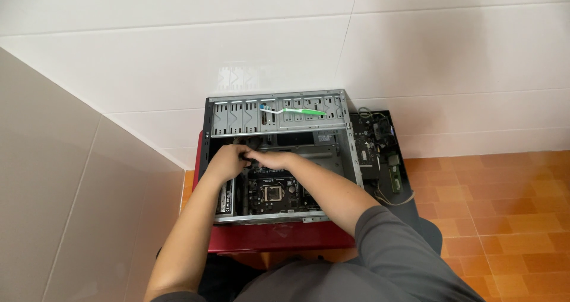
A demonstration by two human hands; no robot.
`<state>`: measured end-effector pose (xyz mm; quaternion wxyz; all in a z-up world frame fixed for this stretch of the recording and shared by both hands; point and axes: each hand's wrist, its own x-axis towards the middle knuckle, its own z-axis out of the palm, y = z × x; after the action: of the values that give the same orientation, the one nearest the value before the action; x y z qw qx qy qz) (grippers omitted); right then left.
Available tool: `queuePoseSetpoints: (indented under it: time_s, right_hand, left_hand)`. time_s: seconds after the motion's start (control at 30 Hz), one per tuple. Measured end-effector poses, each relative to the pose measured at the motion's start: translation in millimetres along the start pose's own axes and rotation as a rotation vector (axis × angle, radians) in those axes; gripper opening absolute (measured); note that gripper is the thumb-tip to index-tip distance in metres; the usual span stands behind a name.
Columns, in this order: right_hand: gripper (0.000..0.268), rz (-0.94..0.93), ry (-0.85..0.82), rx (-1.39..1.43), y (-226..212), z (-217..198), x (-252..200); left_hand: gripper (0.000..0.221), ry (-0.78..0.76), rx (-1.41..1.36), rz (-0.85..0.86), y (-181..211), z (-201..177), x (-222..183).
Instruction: Installing and screwing a motherboard into a computer case.
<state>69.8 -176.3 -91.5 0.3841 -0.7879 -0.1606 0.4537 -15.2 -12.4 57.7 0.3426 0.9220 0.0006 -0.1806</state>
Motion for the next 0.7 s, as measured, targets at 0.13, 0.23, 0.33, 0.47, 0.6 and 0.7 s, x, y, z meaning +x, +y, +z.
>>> queuePoseSetpoints:
  time_s: [0.13,0.23,0.33,0.47,0.6,0.7]
  right_hand:
    - [0.103,0.005,-0.01,0.003,-13.3,3.2,-6.4]
    - [0.1,-0.025,-0.006,0.025,-16.8,5.8,-7.0]
    - [0.094,-0.035,0.0,0.012,-18.6,0.5,-24.8]
    - [0.094,-0.019,-0.003,-0.025,-7.9,2.4,-4.1]
    - [0.102,-0.015,-0.021,-0.037,-22.7,3.5,-13.7]
    - [0.098,-0.022,-0.019,-0.036,-24.4,2.4,-22.6]
  left_hand:
    - [0.049,0.008,-0.02,0.02,13.2,-9.4,-5.6]
    - [0.044,0.057,0.014,-0.044,4.7,-2.6,-1.2]
    - [0.033,0.007,0.001,0.024,-7.5,4.0,4.9]
    - [0.039,-0.019,0.026,0.043,9.0,-3.8,-4.7]
    - [0.049,0.061,0.098,0.014,-13.7,8.4,11.8]
    - [0.033,0.055,0.083,0.037,-18.6,11.6,12.6]
